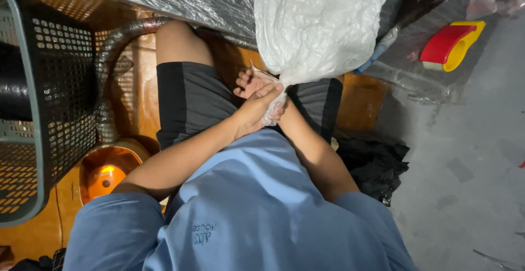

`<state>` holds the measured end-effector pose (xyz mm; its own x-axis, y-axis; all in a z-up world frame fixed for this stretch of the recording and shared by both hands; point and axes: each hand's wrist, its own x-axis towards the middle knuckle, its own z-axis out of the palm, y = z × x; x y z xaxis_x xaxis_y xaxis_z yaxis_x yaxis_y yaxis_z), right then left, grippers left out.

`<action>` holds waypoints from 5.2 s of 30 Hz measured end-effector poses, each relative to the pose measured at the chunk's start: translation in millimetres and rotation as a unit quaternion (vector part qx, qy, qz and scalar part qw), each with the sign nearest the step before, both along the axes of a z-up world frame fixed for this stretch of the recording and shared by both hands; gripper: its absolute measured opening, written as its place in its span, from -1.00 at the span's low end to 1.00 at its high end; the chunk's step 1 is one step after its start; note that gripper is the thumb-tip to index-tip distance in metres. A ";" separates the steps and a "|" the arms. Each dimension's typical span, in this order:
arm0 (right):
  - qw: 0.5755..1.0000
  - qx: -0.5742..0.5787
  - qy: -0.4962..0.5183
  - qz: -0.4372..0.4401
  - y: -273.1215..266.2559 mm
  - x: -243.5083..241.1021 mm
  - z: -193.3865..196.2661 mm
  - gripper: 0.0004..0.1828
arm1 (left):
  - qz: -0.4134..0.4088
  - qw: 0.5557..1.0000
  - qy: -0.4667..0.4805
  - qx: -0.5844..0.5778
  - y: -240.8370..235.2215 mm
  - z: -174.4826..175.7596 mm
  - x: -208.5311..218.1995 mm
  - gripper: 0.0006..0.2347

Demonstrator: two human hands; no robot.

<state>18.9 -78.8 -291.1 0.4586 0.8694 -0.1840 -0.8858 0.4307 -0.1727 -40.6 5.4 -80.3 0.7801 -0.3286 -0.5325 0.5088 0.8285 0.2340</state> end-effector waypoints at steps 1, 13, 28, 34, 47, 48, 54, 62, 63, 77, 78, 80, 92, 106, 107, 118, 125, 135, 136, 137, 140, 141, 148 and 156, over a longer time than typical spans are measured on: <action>0.999 0.048 -0.018 0.007 2.6 1.8 -10.8 -0.60 | 0.010 1.000 -0.002 0.016 -2.1 -9.3 -0.9 -0.85; 0.757 -0.493 -0.323 0.280 -48.1 9.5 133.8 -0.32 | -0.075 0.939 -0.075 0.328 -4.6 -28.2 -2.1 -0.68; 0.324 -0.737 -0.593 -0.015 16.5 -24.1 339.7 -0.39 | -0.113 0.769 -0.254 0.576 22.6 39.4 -0.3 -0.77; 0.242 -0.657 -0.701 -0.133 -7.0 -30.2 338.6 -0.86 | -0.077 0.745 -0.302 0.589 19.0 38.6 -0.4 -0.76; 0.472 -0.568 -0.592 -0.322 -65.0 -68.5 299.4 -0.93 | -0.127 0.855 -0.256 0.432 5.2 -21.8 -2.8 -0.80; 0.471 -0.570 -0.591 -0.324 -67.3 -72.8 292.8 -0.93 | -0.129 0.855 -0.257 0.431 5.3 -24.6 -2.0 -0.80; 0.576 -0.617 -0.418 -0.336 -72.2 -86.9 271.4 -0.91 | -0.091 0.951 -0.117 0.272 9.4 0.4 1.6 -0.79; 0.723 -0.551 -0.185 -0.374 -72.6 -81.7 257.4 -0.91 | -0.081 0.963 -0.116 0.229 9.0 16.6 2.2 -0.88; 0.723 -0.551 -0.184 -0.374 -73.2 -82.1 257.1 -0.91 | -0.082 0.963 -0.116 0.229 8.8 15.4 2.6 -0.88; 0.424 -0.595 -0.605 -0.315 -80.7 -74.3 279.7 -0.80 | -0.092 0.951 -0.132 0.264 11.0 19.1 3.0 -0.85; 0.424 -0.595 -0.605 -0.315 -80.5 -73.9 280.8 -0.80 | -0.093 0.951 -0.132 0.263 11.1 19.2 2.8 -0.85; 0.445 -0.589 -0.597 -0.314 -80.4 -72.7 282.9 -0.71 | -0.102 0.948 -0.126 0.274 11.1 19.2 3.3 -0.85; 0.603 -0.616 -0.447 -0.239 -95.2 -67.6 260.7 -0.72 | -0.115 0.937 -0.134 0.301 9.6 6.7 3.5 -0.83; 0.648 -0.649 -0.379 -0.126 -109.3 -57.6 255.6 -0.88 | -0.125 0.916 -0.163 0.345 10.4 1.9 5.8 -0.87; 0.715 -0.602 -0.323 -0.150 -110.5 -59.7 252.5 -0.87 | -0.121 0.916 -0.163 0.345 9.6 1.1 5.9 -0.87; 0.799 -0.494 -0.219 -0.263 -97.6 -64.7 244.7 -0.85 | -0.109 0.912 -0.179 0.353 7.0 -4.8 3.9 -0.90; 0.790 -0.504 -0.193 -0.293 -96.0 -67.4 236.6 -0.86 | -0.112 0.914 -0.169 0.352 8.3 0.3 5.4 -0.91; 0.734 -0.530 -0.270 -0.328 -96.2 -70.3 236.1 -0.87 | -0.115 0.921 -0.149 0.341 10.8 11.8 7.6 -0.91; 0.749 -0.505 -0.250 -0.347 -98.6 -69.5 230.0 -0.87 | -0.117 0.924 -0.145 0.334 11.5 12.7 8.1 -0.91; 0.763 -0.480 -0.230 -0.367 -101.4 -68.5 223.8 -0.85 | -0.118 0.927 -0.142 0.327 11.8 13.4 8.9 -0.90; 0.752 -0.497 -0.235 -0.365 -91.9 -66.3 238.6 -0.73 | -0.120 0.924 -0.142 0.334 9.8 5.4 7.4 -0.90; 0.752 -0.496 -0.236 -0.365 -88.5 -65.3 246.0 -0.73 | -0.120 0.924 -0.143 0.334 9.2 3.8 6.1 -0.90; 0.429 -0.618 -0.594 -0.285 -72.3 -58.8 285.1 -0.71 | -0.106 0.931 -0.130 0.324 8.0 10.3 4.6 -0.90; 0.228 -0.549 -0.767 -0.243 -88.7 -57.2 257.7 -0.75 | -0.110 0.937 -0.120 0.309 11.2 18.3 8.7 -0.91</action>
